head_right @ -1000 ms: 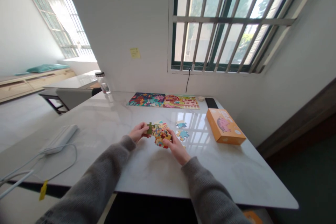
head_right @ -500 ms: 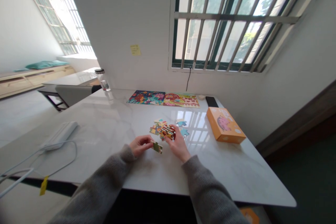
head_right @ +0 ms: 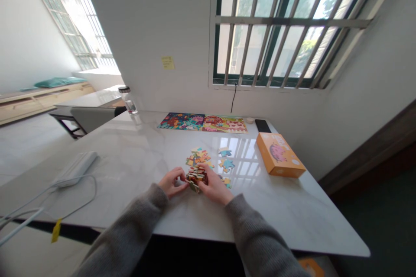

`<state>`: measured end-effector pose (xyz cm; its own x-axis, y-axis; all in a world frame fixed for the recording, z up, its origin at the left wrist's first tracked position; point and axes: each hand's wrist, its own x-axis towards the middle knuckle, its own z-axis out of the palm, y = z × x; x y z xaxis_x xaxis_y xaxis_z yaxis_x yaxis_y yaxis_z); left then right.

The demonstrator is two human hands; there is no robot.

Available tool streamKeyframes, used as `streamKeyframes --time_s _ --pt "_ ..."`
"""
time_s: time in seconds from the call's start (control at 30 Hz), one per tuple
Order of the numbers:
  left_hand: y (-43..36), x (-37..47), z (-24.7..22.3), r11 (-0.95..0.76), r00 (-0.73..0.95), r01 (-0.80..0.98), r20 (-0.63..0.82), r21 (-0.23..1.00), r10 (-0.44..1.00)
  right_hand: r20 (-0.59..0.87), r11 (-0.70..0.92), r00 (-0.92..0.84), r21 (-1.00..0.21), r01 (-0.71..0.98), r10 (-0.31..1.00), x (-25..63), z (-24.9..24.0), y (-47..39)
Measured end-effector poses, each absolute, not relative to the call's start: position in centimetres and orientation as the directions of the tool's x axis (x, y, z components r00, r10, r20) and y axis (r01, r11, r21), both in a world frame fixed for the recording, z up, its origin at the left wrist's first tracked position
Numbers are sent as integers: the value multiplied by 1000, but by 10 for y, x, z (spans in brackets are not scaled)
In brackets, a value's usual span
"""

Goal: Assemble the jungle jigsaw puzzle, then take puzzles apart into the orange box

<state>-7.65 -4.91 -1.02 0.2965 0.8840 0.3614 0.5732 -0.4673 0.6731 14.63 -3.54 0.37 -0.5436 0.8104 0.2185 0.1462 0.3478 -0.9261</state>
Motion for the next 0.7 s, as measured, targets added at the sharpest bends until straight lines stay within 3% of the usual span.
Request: streamKeyframes --time_s 0.13,0.37,0.57,0.7 --pt "-49 -78 -11 -482 293 536 382 694 876 205 358 -534 -912 200 820 148 10 -37" --pt "-47 -82 -15 -441 337 549 294 710 894 191 401 -525 -858 322 829 148 14 -39" --pt "-47 -80 -25 -400 202 649 360 647 911 158 490 -572 -721 490 805 147 11 -44" --pt "-47 -72 -31 -499 304 625 402 601 864 179 556 -577 -590 585 797 143 13 -47"
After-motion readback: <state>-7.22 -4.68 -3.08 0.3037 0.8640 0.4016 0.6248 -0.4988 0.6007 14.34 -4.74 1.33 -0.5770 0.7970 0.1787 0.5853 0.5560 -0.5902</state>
